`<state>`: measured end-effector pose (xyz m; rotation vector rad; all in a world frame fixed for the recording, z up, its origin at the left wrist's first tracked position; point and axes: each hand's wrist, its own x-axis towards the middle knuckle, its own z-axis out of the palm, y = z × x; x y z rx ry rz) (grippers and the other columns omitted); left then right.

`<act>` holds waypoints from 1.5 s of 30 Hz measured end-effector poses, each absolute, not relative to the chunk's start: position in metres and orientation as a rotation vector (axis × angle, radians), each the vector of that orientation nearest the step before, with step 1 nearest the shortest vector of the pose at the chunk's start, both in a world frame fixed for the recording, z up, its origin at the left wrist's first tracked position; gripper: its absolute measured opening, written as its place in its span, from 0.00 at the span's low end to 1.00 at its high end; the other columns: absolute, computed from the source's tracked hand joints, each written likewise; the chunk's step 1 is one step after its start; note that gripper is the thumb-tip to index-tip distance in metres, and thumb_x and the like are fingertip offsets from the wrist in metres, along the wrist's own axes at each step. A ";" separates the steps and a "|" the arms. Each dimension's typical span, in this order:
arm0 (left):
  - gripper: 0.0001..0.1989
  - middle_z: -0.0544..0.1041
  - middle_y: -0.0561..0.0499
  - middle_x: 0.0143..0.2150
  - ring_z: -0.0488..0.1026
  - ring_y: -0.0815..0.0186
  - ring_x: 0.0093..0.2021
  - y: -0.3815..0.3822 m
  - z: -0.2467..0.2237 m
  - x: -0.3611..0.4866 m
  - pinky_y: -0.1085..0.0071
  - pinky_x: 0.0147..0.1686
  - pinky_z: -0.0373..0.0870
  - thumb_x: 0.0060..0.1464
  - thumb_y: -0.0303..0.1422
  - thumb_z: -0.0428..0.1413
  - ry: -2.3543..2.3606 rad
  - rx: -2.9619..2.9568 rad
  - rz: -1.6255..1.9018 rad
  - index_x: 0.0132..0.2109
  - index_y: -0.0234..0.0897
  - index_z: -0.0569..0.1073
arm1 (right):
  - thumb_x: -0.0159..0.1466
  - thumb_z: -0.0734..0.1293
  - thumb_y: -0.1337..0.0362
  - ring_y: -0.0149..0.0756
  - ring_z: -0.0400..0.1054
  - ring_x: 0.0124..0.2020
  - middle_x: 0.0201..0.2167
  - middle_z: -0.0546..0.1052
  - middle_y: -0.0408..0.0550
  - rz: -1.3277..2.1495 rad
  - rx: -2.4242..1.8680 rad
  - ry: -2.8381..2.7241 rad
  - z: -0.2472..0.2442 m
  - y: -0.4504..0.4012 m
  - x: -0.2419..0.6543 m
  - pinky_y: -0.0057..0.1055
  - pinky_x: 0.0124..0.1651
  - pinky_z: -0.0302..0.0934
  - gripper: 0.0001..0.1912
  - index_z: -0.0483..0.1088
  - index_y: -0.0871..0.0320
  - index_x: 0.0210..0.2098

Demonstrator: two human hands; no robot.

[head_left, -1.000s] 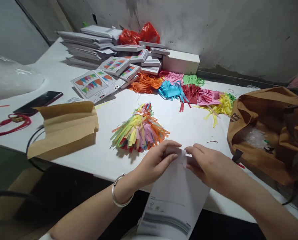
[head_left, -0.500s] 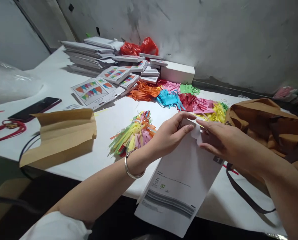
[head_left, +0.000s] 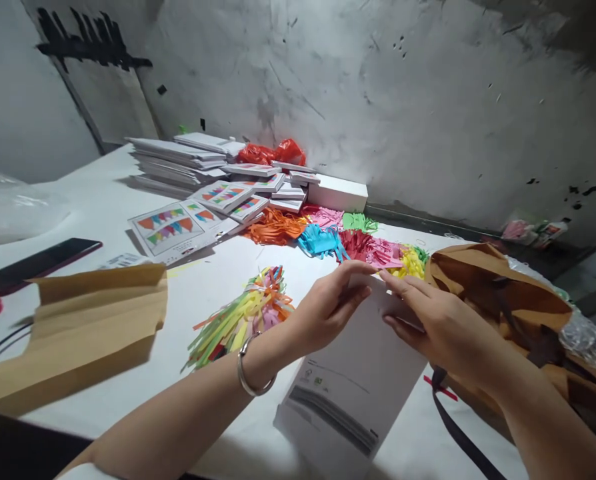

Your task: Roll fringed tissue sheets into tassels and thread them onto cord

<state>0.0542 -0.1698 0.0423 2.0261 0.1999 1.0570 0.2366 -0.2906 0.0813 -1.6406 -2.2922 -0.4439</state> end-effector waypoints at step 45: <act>0.13 0.68 0.56 0.31 0.64 0.69 0.30 -0.149 0.037 0.066 0.75 0.28 0.61 0.64 0.41 0.54 0.120 1.836 0.432 0.50 0.38 0.70 | 0.56 0.75 0.60 0.34 0.67 0.37 0.34 0.71 0.41 1.275 -1.547 -1.394 0.063 -0.288 0.243 0.29 0.38 0.62 0.15 0.68 0.57 0.37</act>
